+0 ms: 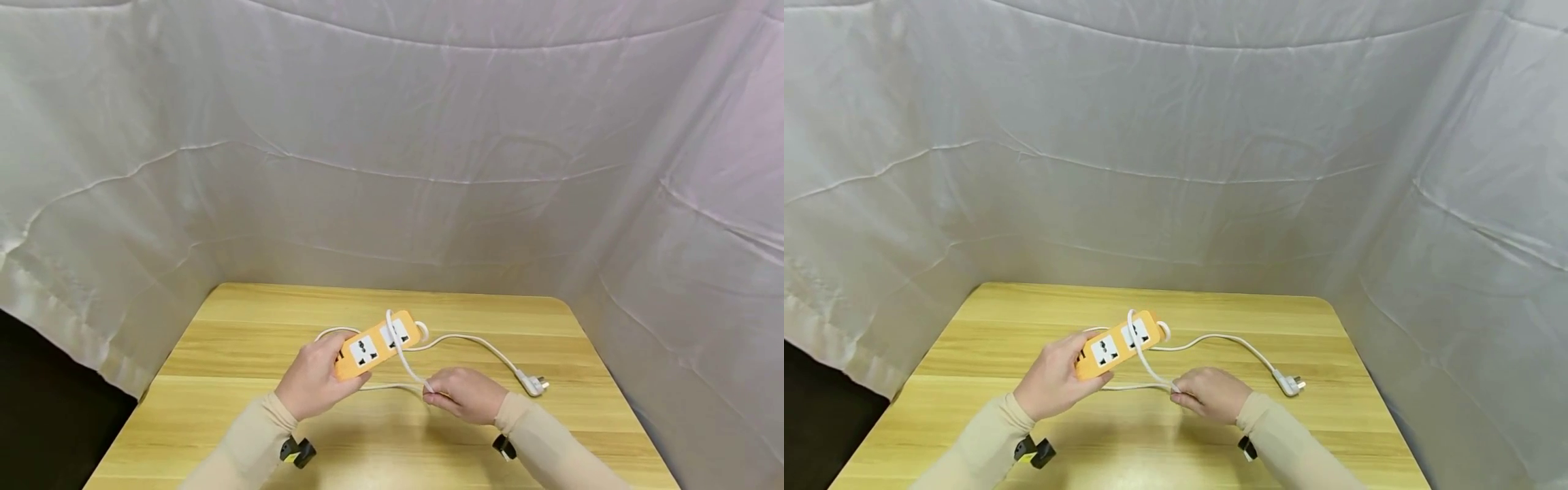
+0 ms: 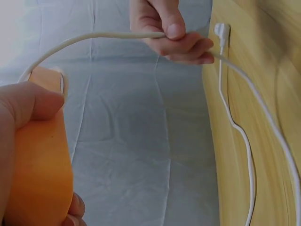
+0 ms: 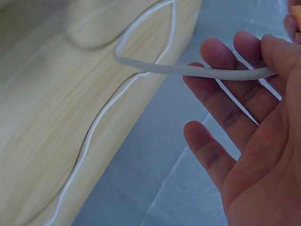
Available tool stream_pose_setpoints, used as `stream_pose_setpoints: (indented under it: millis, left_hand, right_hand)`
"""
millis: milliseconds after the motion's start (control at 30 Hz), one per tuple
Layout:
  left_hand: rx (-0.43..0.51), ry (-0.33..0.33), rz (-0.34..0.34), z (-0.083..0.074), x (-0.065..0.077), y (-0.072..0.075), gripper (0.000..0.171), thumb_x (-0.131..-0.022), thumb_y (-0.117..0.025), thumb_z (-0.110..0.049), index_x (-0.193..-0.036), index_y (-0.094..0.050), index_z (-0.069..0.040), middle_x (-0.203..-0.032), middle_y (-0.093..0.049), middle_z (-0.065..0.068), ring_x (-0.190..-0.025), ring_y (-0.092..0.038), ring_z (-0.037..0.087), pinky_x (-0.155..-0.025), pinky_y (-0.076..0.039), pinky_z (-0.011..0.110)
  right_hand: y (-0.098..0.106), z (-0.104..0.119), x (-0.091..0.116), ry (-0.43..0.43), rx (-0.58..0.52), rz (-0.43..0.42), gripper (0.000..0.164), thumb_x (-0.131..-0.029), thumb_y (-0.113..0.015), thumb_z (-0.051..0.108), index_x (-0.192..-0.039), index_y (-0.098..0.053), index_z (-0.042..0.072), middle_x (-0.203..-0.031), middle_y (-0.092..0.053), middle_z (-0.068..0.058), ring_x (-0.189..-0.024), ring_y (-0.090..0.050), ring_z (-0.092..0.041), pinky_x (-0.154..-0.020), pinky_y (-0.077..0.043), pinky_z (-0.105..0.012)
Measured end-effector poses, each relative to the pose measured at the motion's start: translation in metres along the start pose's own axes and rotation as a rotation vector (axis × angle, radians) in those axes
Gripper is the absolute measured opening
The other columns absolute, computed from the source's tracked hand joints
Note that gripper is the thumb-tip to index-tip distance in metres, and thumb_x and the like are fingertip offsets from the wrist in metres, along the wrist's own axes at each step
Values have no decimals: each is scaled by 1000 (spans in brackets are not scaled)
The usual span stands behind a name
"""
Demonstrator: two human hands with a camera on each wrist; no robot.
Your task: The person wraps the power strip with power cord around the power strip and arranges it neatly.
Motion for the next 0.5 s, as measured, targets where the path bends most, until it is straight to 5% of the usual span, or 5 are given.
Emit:
stream_pose_setpoints:
  millis: [500]
  left_hand:
    - [6, -72, 111, -5, 3, -6, 50, -70, -83, -26, -111, -60, -10, -92, -63, -5, -69, -55, 3, -56, -45, 15]
  right_hand:
    - [-8, -18, -12, -61, 92, 153, 15, -95, -60, 25, -98, -73, 18, -93, -69, 9, -83, -62, 0, -76, -51, -20]
Point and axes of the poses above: each hand's wrist, its own x-axis away from the middle knuckle, its own y-axis out of the back of the hand, z = x × y, the point moved 3 cm from there along -x, towards the middle knuckle
